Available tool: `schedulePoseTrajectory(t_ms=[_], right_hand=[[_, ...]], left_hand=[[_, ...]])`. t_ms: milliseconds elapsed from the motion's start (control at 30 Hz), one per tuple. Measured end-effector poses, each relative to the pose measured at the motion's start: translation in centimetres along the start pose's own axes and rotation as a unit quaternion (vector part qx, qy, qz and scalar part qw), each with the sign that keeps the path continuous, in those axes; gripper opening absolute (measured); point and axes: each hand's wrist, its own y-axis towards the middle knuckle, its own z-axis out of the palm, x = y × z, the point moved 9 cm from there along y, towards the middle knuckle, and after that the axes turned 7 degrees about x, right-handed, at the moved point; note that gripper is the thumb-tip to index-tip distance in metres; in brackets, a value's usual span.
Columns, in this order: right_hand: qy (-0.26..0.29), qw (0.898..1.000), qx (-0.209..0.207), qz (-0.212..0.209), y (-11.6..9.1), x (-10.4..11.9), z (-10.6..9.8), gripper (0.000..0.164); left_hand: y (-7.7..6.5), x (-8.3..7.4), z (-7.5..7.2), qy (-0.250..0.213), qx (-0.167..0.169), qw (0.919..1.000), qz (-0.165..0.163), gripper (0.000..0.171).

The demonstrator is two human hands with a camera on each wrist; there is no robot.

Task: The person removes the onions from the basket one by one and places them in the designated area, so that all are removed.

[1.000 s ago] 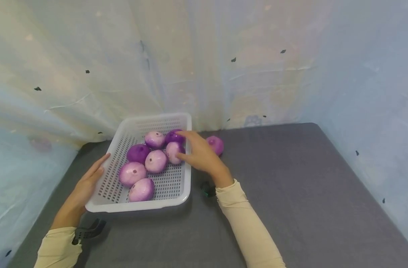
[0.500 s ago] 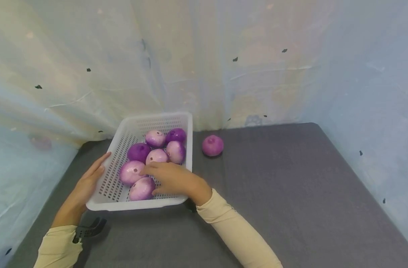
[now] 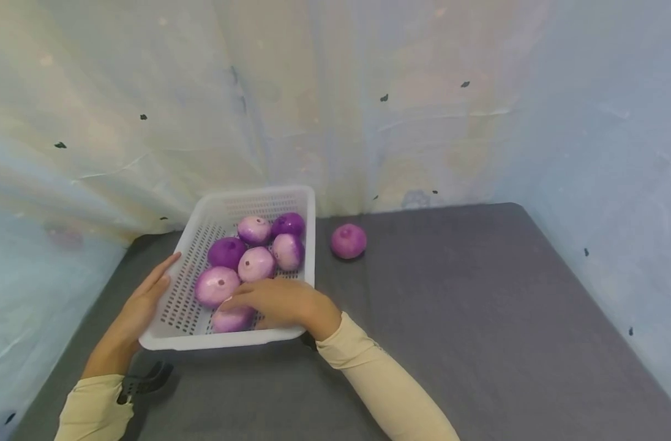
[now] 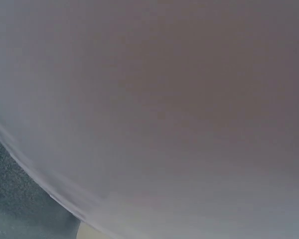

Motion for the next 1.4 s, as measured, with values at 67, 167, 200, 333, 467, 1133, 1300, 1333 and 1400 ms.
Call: schedulePoseTrajectory(t_ms=[67,167,200,333,467,1133,1300,1333,1400], right_hand=[[-0.004,1.0,-0.007,0.015,-0.1,-0.2,-0.1,0.061],[0.003,0.999,-0.015,0.05,-0.2,-0.7,-0.1,0.053],[0.006,0.998,-0.018,0.062,-0.2,-0.9,-0.2,0.051],[0.015,0.996,-0.024,0.089,-0.1,-1.3,-0.2,0.039],[0.005,0.997,-0.024,0.071,-0.1,-1.1,-0.2,0.043],[0.013,0.991,-0.028,0.131,-0.2,-2.0,-0.5,0.057],[0.033,0.992,-0.02,0.123,-0.2,-2.0,-0.5,0.047],[0.036,0.991,-0.014,0.125,-0.2,-2.1,-0.4,0.046],[0.037,0.991,-0.003,0.129,-0.1,-2.2,-0.3,0.045]], left_hand=[[0.0,0.0,0.0,0.006,-0.002,1.0,-0.001,0.054],[0.1,0.0,0.1,0.004,-0.003,1.0,0.0,0.054],[0.1,0.0,0.1,0.004,-0.003,1.0,0.0,0.054],[0.1,-0.1,0.1,-0.001,-0.002,1.0,0.0,0.054],[0.0,-0.2,0.0,0.002,-0.002,1.0,-0.001,0.054],[0.0,-0.1,0.1,-0.013,0.002,0.9999,-0.005,0.054],[0.0,-0.1,0.2,-0.016,0.002,0.9999,-0.003,0.054],[0.0,-0.1,0.2,-0.016,0.002,0.9999,-0.003,0.054],[0.0,-0.1,0.2,-0.014,0.0,0.9999,-0.004,0.055]])
